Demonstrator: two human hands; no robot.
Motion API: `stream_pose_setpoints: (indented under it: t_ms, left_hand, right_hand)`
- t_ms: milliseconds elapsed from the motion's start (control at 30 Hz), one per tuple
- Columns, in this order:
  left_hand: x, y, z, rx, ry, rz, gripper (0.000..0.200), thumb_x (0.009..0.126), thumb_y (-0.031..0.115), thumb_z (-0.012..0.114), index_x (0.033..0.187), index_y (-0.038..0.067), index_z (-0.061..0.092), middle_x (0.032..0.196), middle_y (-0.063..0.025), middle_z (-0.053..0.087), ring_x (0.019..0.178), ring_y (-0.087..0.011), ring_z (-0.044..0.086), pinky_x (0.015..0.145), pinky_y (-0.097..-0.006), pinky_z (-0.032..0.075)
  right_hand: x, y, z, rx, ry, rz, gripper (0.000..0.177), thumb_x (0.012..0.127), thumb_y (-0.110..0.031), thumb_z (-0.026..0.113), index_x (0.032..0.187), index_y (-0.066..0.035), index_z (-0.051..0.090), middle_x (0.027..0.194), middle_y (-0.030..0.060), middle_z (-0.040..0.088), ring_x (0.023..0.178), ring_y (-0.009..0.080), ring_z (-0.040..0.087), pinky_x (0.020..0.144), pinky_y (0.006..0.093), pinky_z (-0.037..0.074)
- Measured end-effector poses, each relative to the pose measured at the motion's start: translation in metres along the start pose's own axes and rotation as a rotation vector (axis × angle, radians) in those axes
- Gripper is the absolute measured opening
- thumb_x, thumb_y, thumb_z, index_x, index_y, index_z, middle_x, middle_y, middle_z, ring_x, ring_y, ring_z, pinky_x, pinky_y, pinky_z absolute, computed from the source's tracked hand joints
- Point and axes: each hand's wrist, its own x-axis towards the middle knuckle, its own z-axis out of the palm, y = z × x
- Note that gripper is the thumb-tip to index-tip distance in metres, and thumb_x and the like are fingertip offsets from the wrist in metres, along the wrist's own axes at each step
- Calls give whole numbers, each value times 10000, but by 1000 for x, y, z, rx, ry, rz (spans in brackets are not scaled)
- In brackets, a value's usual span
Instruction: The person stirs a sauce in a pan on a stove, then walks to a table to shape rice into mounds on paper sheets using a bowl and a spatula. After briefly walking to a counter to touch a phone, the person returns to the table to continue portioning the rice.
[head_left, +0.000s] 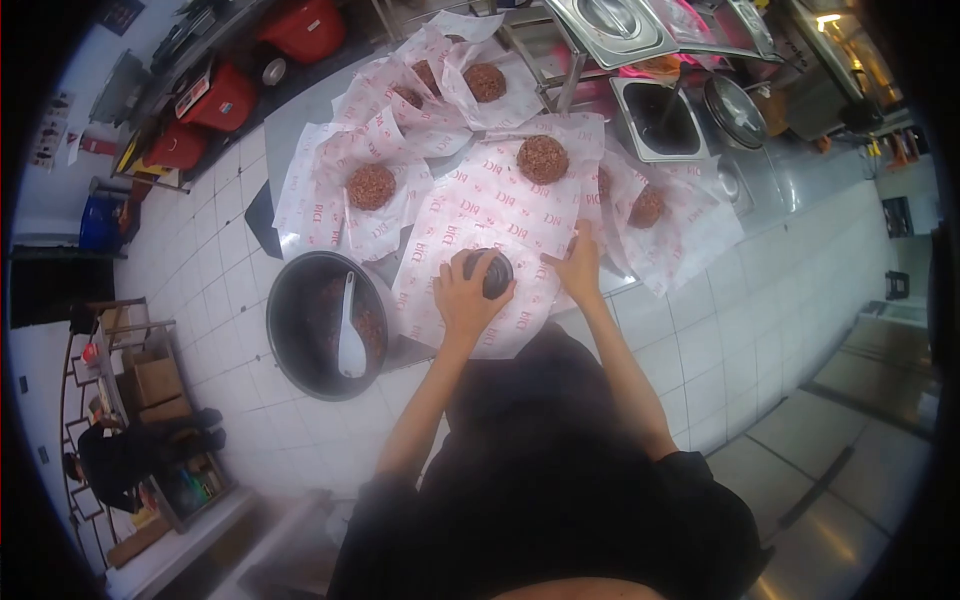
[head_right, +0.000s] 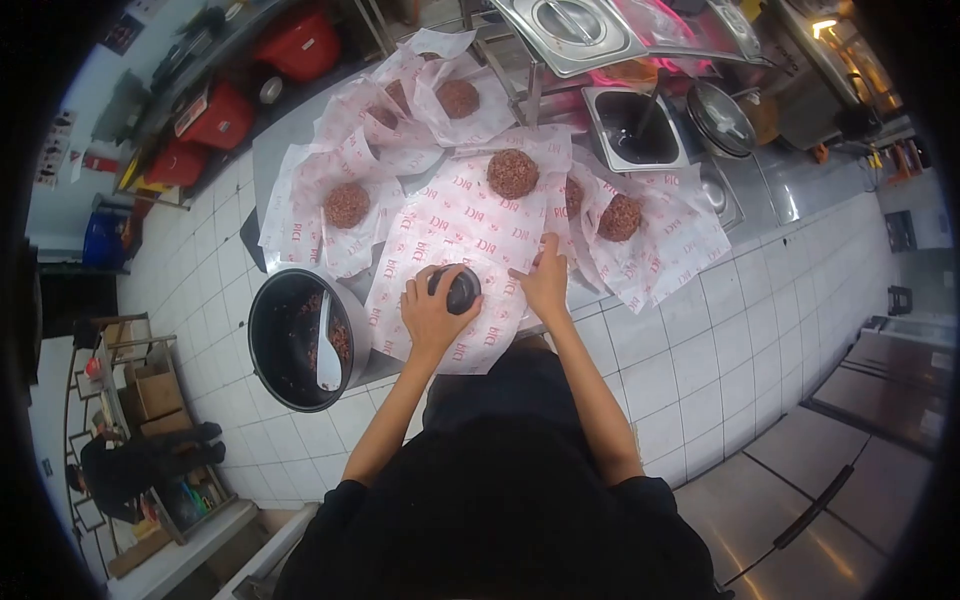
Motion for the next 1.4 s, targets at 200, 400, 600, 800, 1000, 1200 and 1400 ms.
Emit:
stream_pose_setpoints:
  t_ms: [200,400,600,800,1000,1200,1400]
  left_hand:
    - [-3,-3,-7,0,30,26,519,593,436,785,1070,285,644,1069,-26,526,886,-233,508,683,-369,401]
    - [-4,-10,-14,9,41,34,529,574,414,796,1068,294,651,1073,-25,536,864,-225,513,697,-355,396]
    - [-6,-6,-15,63,81,92,528,571,398,803,1064,267,665,1080,-33,552,883,-224,516,747,-359,410]
    - [4,8,-41,29,110,7,512,610,366,778,1089,241,645,1078,-59,562,935,-250,520,816,-378,410]
    - [86,4,-110,-869,73,-277,412,881,358,547,1112,19,589,1057,-116,605,979,-200,569,858,-322,434]
    - [141,-22,14,-520,-1160,-256,597,839,596,499,977,39,665,782,-118,627,662,-201,610,601,-301,481]
    - [134,-47,45,-509,-1349,-423,607,845,641,413,821,72,624,648,-25,540,569,-121,494,536,-263,407]
  right_hand:
    - [7,9,-10,169,-77,-130,579,678,-25,735,1142,-76,392,586,137,561,519,323,544,537,335,417]
    - [-2,-12,-13,325,-215,-137,399,801,37,553,1164,-56,417,738,212,627,720,378,628,655,418,468]
    - [-23,-29,-15,-230,-47,-501,449,803,31,543,1235,-55,456,1146,168,592,1241,335,430,955,543,307]
    - [-28,-26,-12,-175,52,-625,498,760,6,599,1242,-68,496,1114,48,611,1209,263,455,971,484,304]
    - [-43,-14,-22,213,-227,-680,484,695,53,578,1161,-67,532,1153,23,623,1035,232,545,912,389,379]
    - [-53,-1,-29,575,-517,-288,535,656,102,537,1163,-66,523,1059,53,672,1068,284,543,877,359,425]
    - [-29,24,-50,316,-377,-413,452,659,114,553,1071,-68,591,1053,39,670,1195,278,485,934,384,402]
